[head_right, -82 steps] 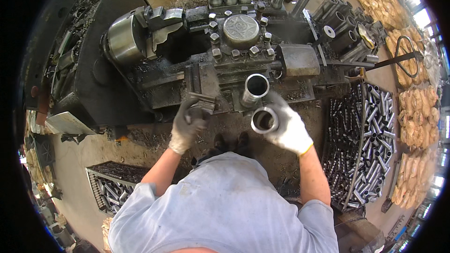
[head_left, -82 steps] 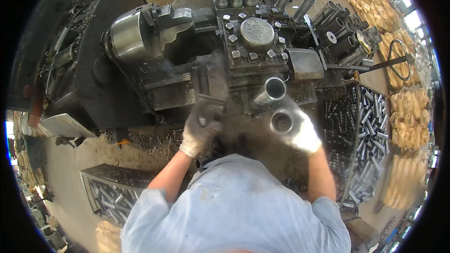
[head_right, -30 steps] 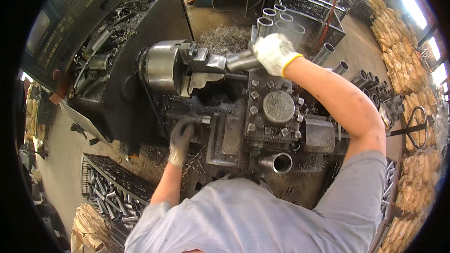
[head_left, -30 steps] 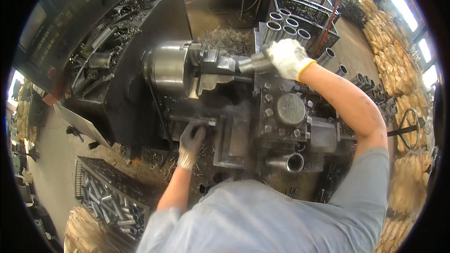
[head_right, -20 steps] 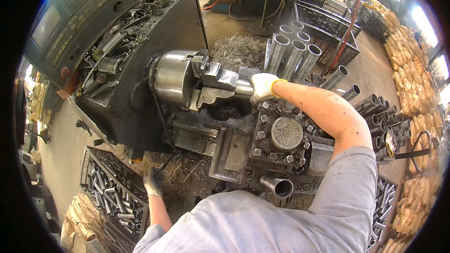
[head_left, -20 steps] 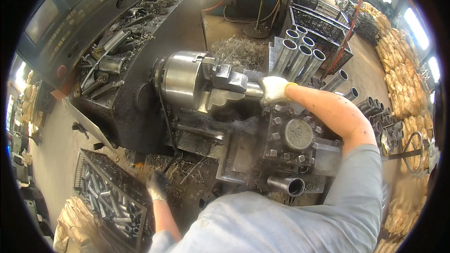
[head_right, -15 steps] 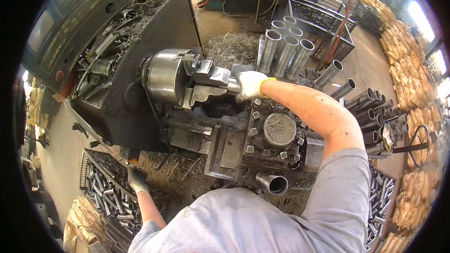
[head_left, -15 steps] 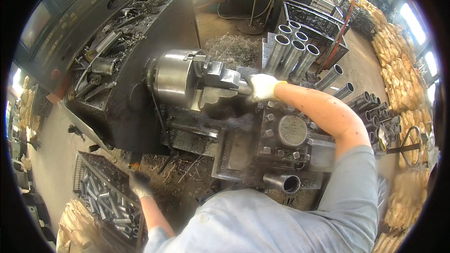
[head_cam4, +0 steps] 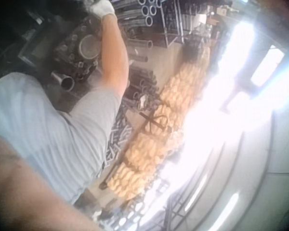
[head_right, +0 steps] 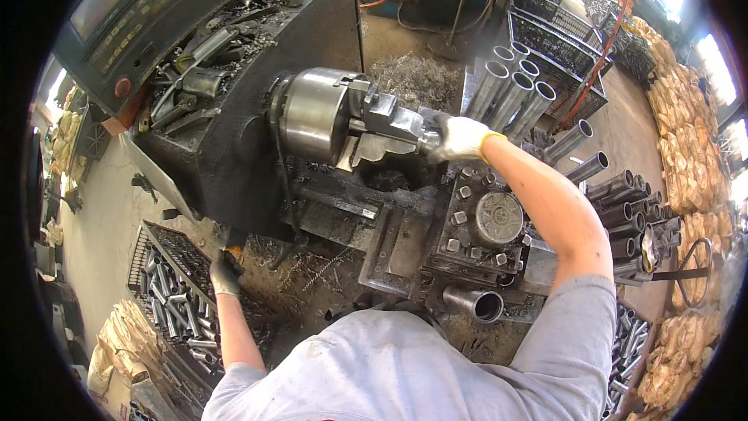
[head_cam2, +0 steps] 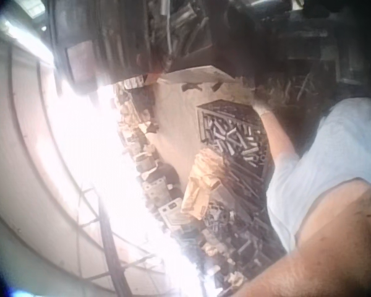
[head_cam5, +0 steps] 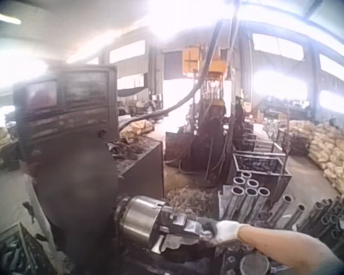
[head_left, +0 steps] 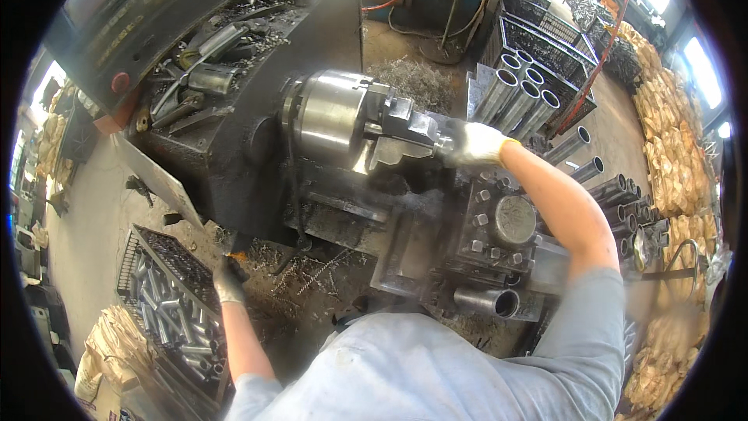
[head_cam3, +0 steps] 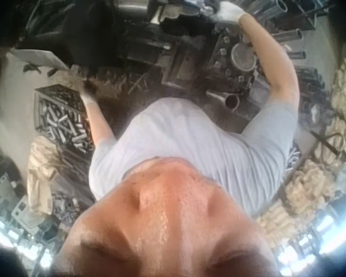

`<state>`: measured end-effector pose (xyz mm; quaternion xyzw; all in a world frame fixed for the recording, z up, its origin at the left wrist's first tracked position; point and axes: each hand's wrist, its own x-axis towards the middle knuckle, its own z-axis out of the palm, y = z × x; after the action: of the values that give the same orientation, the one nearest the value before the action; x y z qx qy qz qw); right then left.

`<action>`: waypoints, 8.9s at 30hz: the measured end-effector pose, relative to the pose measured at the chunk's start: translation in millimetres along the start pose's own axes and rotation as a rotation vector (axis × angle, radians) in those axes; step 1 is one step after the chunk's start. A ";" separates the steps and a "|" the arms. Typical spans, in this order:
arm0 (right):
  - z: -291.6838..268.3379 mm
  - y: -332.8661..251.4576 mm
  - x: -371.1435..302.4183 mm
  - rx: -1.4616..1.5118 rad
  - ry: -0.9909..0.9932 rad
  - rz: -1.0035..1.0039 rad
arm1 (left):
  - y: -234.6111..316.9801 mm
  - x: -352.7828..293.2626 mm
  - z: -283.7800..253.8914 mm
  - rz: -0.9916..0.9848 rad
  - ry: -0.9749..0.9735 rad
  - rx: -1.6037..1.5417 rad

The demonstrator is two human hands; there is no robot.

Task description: The person repeatedly picks up cylindrical metal parts from a bin, places them into a lathe chuck, and removes them after processing. The person then places the finished parts into a collection bin. The task is performed continuously in a repetitive cycle.

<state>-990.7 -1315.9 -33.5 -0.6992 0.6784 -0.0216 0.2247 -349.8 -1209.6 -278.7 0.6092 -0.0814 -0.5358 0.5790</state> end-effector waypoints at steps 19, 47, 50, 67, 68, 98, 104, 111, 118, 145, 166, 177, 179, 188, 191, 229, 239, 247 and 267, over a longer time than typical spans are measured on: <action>148.3 -23.1 -359.9 0.608 1.072 0.365 | 341.5 -57.5 314.7 1.320 0.304 1.554; 275.6 -150.9 -309.5 0.829 0.264 -0.383 | -149.4 -388.0 -222.1 0.374 -0.097 1.197; 338.2 -264.4 -320.3 0.299 -0.002 -0.546 | -157.5 -437.5 -316.5 0.212 0.112 1.108; 543.1 -709.5 -685.8 0.120 -1.407 -1.840 | -468.4 -720.0 -458.3 0.036 1.721 -0.933; 558.9 -724.4 -703.7 0.047 -1.323 -1.893 | -483.5 -727.0 -445.0 0.134 1.795 -1.165; 720.9 -898.5 -1130.0 -1.255 -0.932 -2.924 | -405.9 -725.1 -429.2 0.445 2.485 -1.246; 728.1 -1072.0 -1101.5 -0.575 -0.191 -2.657 | -400.8 -684.2 -360.1 0.230 2.428 -1.622; 720.7 -1047.4 -1136.1 -0.456 -0.896 -2.594 | -369.0 -741.8 -394.4 0.056 2.400 -1.258; 679.2 -980.7 -1123.5 -0.819 -0.755 -2.559 | -239.4 -882.6 -428.4 -0.216 2.472 0.017; 687.3 -920.9 -1116.5 -1.327 -0.728 -3.031 | -207.2 -962.5 -687.3 -0.437 2.225 1.376; 630.1 -693.6 -824.8 -0.893 -1.368 -2.113 | -227.9 -744.2 -579.6 0.821 1.511 -1.199; 606.0 -762.7 -507.7 -0.659 -1.323 -1.696 | -257.8 -775.1 -561.9 0.947 1.125 -1.197; 597.7 -776.5 -422.0 -0.736 -1.003 -1.825 | -246.7 -783.9 -558.1 0.912 1.053 -1.284; 717.1 -891.9 -337.4 -0.985 -0.241 -1.336 | -208.5 -766.0 -548.9 0.587 1.307 -1.184; 677.0 -893.0 -441.8 -0.254 -0.348 -1.628 | -207.0 -757.9 -547.4 0.658 1.178 -1.120; 552.2 -880.8 -1050.4 0.024 -0.400 -3.183 | -243.9 -861.8 -571.9 1.157 1.760 -0.601; 687.0 -892.9 -1105.8 -1.267 -0.876 -2.738 | -417.9 -770.1 -419.6 0.748 2.206 -1.629; 720.7 -925.1 -1101.5 -1.609 -0.615 -2.700 | -438.4 -848.4 -409.5 1.044 2.606 -1.677; 528.2 -843.2 -903.5 0.465 -1.298 -2.567 | -307.5 -935.6 -438.7 -0.187 3.053 0.988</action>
<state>-93.2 -317.5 29.9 -0.6469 -0.6379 0.0027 0.4178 -568.5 -167.9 -107.1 -0.6689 -0.4232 -0.5892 0.1622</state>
